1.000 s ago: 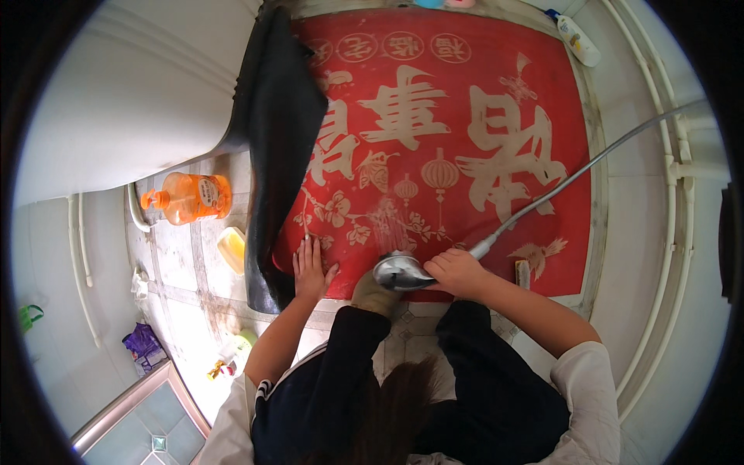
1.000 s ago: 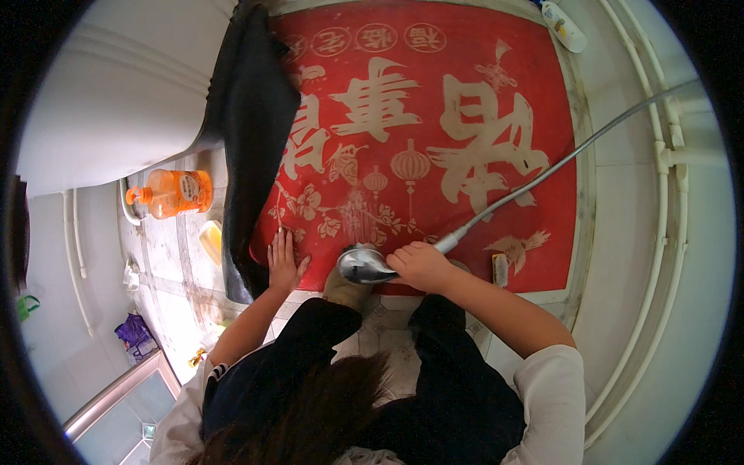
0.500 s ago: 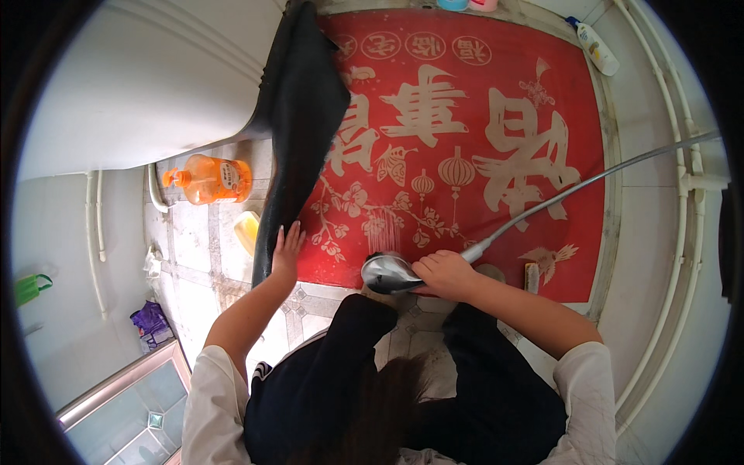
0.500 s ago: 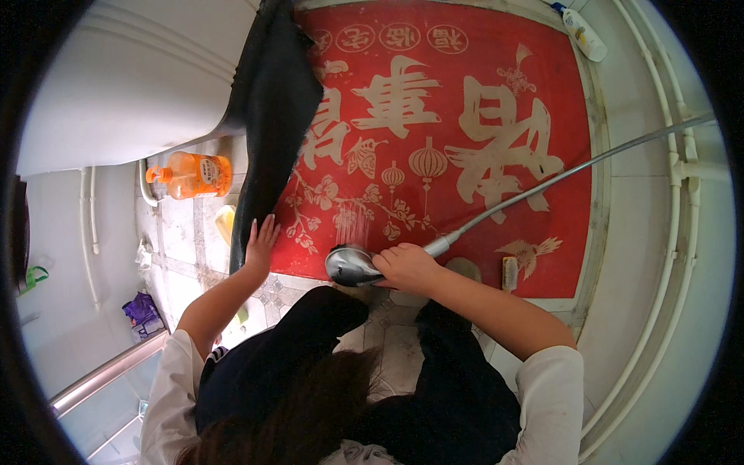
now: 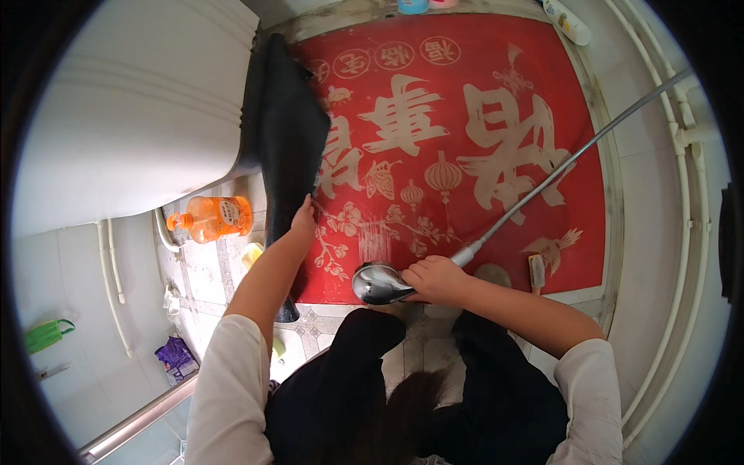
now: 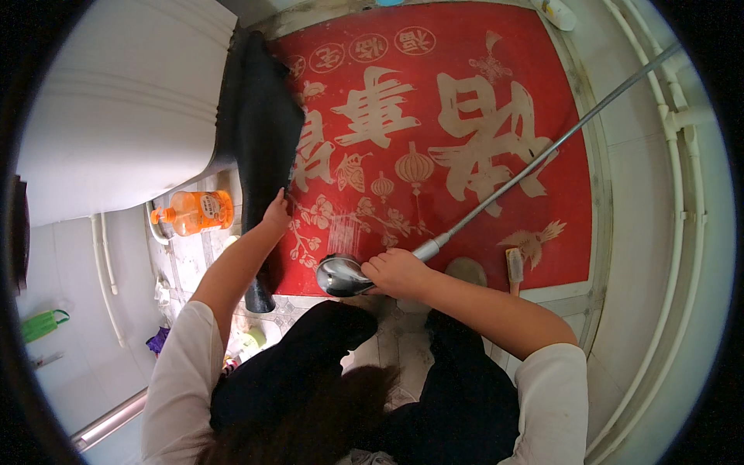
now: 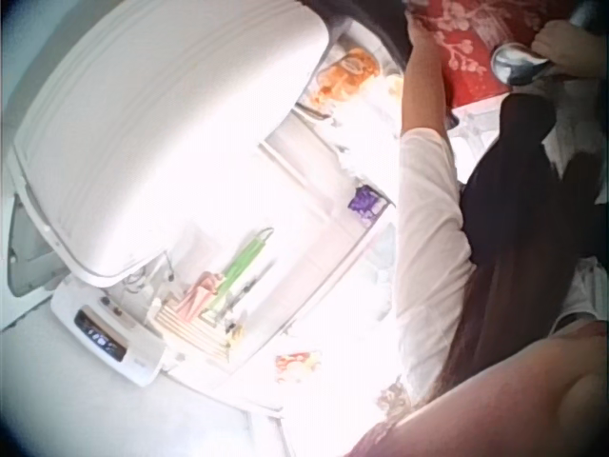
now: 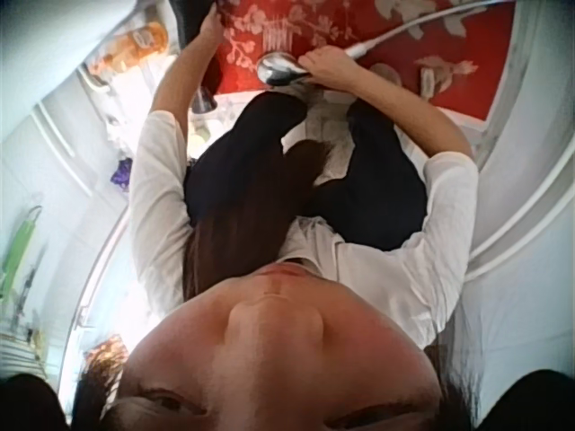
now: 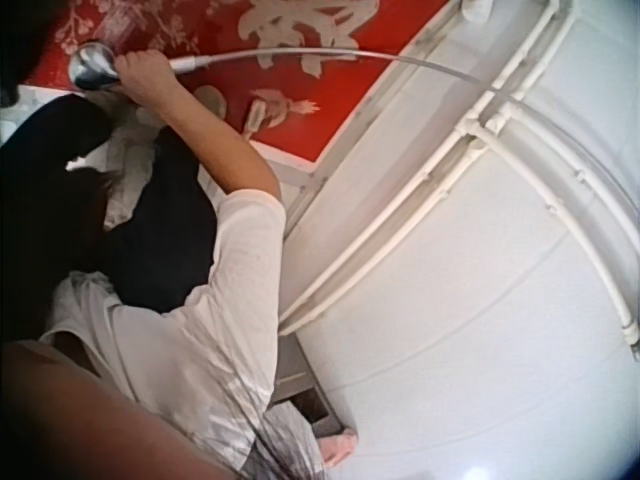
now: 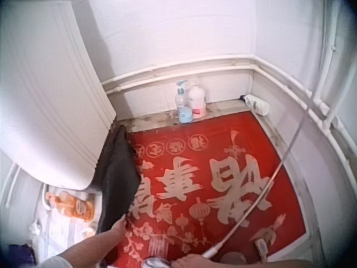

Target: The person cleans a large red floor mat by hand using a yellow sponge and soapy liquid from a container, then rinses the mat with a handheld shower head.

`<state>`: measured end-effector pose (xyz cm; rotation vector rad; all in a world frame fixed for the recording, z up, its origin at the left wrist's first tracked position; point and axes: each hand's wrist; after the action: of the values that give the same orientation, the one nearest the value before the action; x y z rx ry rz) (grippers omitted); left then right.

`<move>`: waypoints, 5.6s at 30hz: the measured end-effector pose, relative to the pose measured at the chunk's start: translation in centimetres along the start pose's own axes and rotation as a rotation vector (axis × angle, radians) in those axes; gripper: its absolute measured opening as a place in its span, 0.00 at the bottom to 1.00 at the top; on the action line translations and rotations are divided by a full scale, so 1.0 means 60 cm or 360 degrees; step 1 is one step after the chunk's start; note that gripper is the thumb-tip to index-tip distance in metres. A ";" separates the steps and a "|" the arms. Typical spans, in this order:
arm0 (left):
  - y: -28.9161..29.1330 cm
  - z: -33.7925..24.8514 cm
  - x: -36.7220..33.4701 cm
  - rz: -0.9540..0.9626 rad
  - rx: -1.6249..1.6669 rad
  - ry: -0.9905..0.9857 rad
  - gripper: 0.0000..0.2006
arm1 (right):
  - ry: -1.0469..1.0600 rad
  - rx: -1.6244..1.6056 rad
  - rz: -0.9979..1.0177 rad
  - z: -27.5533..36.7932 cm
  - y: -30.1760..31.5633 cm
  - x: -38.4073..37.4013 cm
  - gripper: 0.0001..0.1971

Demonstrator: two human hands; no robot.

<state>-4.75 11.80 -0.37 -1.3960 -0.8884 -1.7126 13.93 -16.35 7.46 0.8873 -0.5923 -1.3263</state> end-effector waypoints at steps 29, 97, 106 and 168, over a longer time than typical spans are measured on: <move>0.063 -0.067 0.232 -0.1844 0.1171 0.0789 0.13 | -0.0446 0.0003 0.1092 -0.038 -0.085 -0.134 0.21; -0.094 -0.006 0.312 -0.2177 0.2916 0.1172 0.18 | -0.0032 -0.0105 0.0080 0.165 -0.282 -0.124 0.09; -0.096 -0.007 0.313 -0.2193 0.2792 0.1187 0.18 | 0.0070 -0.0159 0.0061 0.161 -0.288 -0.123 0.09; -0.070 -0.021 0.338 -0.2072 0.2391 0.1378 0.31 | 0.0401 -0.0137 0.0012 0.153 -0.260 -0.120 0.13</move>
<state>-11.68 10.34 19.14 1.0542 -1.9597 -1.3150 -3.54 -11.32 0.54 0.9620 -0.3401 -1.2009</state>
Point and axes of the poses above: each hand's wrist, its own x-axis away from the middle knuckle, its own y-axis out of the back of the hand, z = x × y, and after that the axes turned 9 degrees about -y, right-handed
